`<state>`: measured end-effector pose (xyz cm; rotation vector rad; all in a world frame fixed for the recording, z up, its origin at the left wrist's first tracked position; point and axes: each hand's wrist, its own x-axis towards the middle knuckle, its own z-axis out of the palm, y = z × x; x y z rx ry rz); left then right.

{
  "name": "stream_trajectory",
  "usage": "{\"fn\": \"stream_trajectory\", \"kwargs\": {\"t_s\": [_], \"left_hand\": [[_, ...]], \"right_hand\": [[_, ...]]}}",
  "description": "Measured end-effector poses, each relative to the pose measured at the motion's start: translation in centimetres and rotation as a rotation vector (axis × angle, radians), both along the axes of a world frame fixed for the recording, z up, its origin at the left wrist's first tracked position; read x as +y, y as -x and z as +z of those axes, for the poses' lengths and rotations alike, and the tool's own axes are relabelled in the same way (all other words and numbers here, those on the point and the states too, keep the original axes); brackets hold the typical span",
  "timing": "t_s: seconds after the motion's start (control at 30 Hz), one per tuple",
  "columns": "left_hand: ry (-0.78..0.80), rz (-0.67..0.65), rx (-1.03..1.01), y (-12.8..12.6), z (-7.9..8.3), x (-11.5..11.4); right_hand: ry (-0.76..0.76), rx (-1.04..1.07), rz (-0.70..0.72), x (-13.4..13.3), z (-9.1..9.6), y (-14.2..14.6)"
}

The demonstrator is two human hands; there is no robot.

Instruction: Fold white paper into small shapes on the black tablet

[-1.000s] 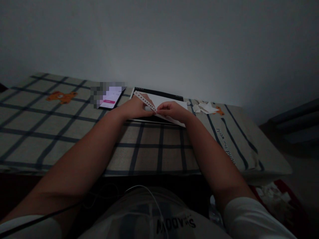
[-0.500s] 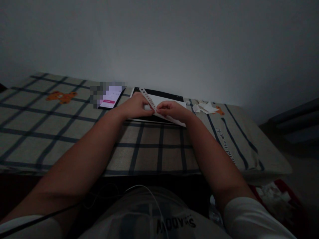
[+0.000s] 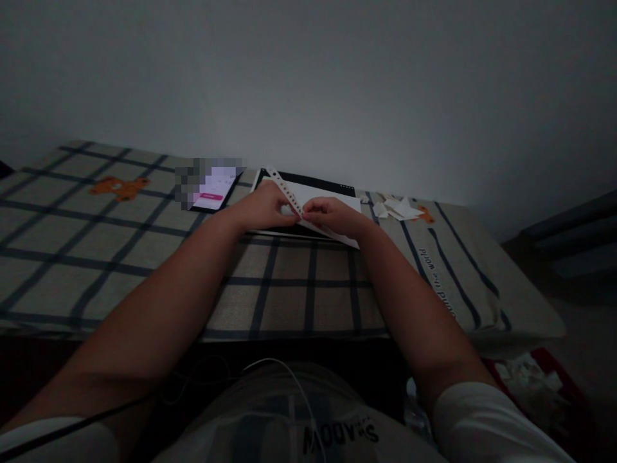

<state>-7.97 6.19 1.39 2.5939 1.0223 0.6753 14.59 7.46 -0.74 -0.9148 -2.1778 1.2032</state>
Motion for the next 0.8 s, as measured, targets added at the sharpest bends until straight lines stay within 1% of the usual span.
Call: {"fn": "stream_trajectory", "kwargs": {"t_s": [0.1,0.2,0.3,0.47,0.8], "left_hand": [[0.002,-0.025,-0.013,-0.06,0.28,-0.10],[0.009,-0.026,-0.016,-0.08,0.41,-0.16],[-0.001,0.012,0.008,-0.05,0.32,-0.21],[0.020,0.059,0.005,0.00,0.15,-0.33],[0.033,0.018,-0.020,0.01,-0.10,-0.11]], "right_hand": [[-0.024,0.007,0.030,0.05,0.00,0.09],[0.021,-0.014,0.013,0.05,0.22,-0.09],[0.059,-0.036,-0.008,-0.03,0.45,-0.38],[0.019,-0.071,-0.029,-0.15,0.60,-0.43],[-0.041,-0.050,0.013,-0.33,0.69,0.12]]}}
